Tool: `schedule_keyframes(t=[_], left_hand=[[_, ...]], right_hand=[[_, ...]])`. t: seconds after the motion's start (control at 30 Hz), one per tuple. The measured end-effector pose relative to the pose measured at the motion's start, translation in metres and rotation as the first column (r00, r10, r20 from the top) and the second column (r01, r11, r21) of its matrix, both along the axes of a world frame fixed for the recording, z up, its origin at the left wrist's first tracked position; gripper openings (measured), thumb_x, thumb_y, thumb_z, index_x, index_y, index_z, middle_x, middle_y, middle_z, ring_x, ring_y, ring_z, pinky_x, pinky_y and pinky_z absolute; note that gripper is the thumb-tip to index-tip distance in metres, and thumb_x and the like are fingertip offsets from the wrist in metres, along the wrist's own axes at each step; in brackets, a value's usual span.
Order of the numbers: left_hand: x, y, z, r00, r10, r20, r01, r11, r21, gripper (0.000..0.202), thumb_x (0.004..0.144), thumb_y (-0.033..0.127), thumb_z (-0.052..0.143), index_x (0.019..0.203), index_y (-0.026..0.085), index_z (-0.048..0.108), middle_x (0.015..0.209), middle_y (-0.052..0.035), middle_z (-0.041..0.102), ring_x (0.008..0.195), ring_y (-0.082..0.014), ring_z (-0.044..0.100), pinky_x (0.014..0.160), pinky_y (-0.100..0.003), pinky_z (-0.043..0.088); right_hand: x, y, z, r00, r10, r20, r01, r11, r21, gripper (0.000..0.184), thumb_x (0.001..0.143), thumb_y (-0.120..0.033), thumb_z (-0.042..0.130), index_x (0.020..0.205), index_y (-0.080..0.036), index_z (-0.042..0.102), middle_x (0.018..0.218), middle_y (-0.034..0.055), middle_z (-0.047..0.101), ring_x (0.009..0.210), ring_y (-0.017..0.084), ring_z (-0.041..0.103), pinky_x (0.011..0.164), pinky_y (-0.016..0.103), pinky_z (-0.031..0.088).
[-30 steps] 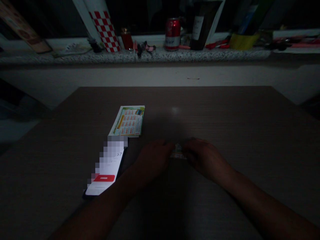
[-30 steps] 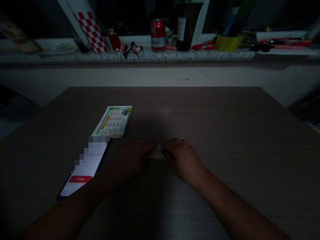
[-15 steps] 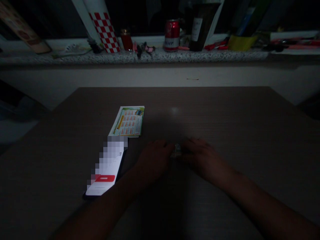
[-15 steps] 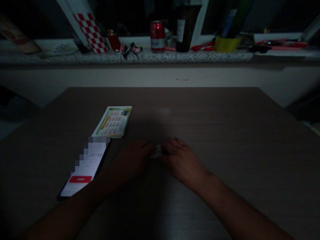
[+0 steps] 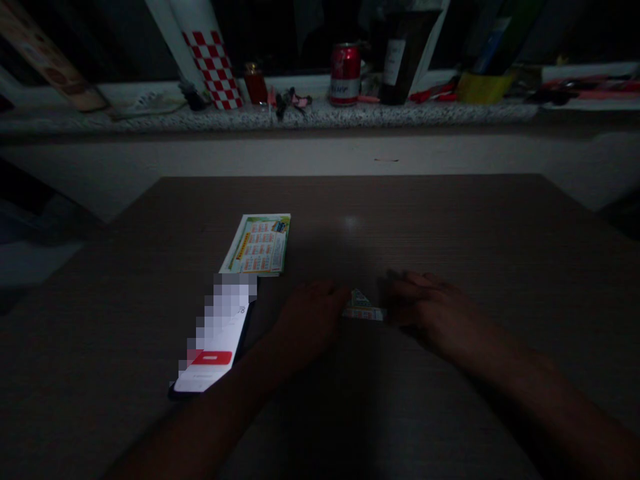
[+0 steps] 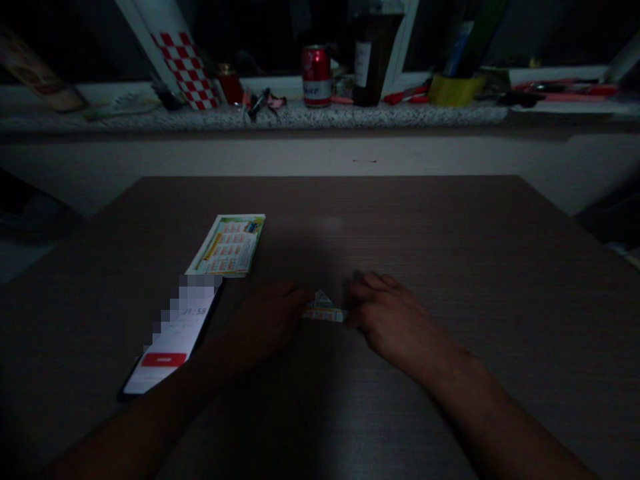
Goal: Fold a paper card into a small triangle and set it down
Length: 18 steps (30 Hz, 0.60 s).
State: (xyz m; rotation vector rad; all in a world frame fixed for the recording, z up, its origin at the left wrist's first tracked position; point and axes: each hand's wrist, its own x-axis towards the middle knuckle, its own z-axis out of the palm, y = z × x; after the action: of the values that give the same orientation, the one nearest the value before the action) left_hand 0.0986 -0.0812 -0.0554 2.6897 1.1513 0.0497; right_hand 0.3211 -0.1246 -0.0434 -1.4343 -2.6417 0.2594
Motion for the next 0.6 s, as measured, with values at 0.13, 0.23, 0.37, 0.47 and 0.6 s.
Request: schedule_keyframes(t=[0.13,0.23,0.37,0.47,0.6], left_hand=[[0.0005,-0.0003,0.0007,1.000,0.000,0.012,0.000,1.000,-0.002,0.027,0.092,0.017,0.045,0.113,0.020,0.061,0.099,-0.0075,0.063,0.089,-0.0222,0.059,0.076,-0.034,0.046],[0.0017,0.0000,0.0005,1.000,0.004,0.007,-0.004,1.000,-0.008,0.027,0.092,0.017,0.044,0.112,0.019,0.062,0.095,-0.0073,0.064,0.085,-0.0219,0.060,0.073,-0.034,0.046],[0.0028,0.0001,-0.0005,1.000,0.007,0.011,-0.007,1.000,0.008,0.026,0.092,0.017,0.044,0.111,0.019,0.062,0.093,-0.0071,0.064,0.084,-0.0216,0.060,0.072,-0.034,0.046],[0.0028,0.0002,-0.0008,1.000,0.005,0.011,-0.005,1.000,0.006,0.027,0.093,0.018,0.043,0.112,0.019,0.061,0.095,-0.0076,0.064,0.086,-0.0216,0.060,0.074,-0.034,0.046],[0.0027,0.0007,-0.0006,1.000,0.005,0.005,-0.005,1.000,0.005,0.026,0.093,0.019,0.042,0.110,0.018,0.062,0.095,-0.0078,0.064,0.087,-0.0215,0.059,0.076,-0.034,0.046]], right_hand=[[0.0043,0.0011,0.0008,1.000,0.002,0.002,-0.002,0.999,-0.037,0.023,0.082,-0.008,0.062,0.074,-0.027,0.072,0.087,0.0034,0.065,0.089,0.023,0.057,0.079,0.038,0.038],[0.0055,0.0017,-0.0003,1.000,-0.001,-0.029,-0.001,0.997,-0.076,0.021,0.083,-0.010,0.059,0.074,-0.025,0.070,0.086,0.0030,0.064,0.088,0.022,0.057,0.080,0.037,0.039],[0.0037,0.0015,-0.0005,0.995,-0.037,-0.097,0.028,0.995,-0.097,0.018,0.083,-0.013,0.057,0.072,-0.023,0.067,0.083,0.0019,0.062,0.085,0.019,0.056,0.081,0.035,0.040],[0.0004,0.0017,-0.0001,0.987,-0.065,-0.144,0.048,0.992,-0.120,0.011,0.081,-0.015,0.059,0.075,-0.022,0.067,0.083,0.0017,0.062,0.086,0.019,0.057,0.082,0.034,0.040],[-0.0045,0.0039,-0.0041,0.976,-0.122,-0.179,0.097,0.985,-0.146,0.012,0.083,-0.019,0.060,0.071,-0.019,0.062,0.079,0.0016,0.061,0.081,0.017,0.058,0.077,0.032,0.042]])
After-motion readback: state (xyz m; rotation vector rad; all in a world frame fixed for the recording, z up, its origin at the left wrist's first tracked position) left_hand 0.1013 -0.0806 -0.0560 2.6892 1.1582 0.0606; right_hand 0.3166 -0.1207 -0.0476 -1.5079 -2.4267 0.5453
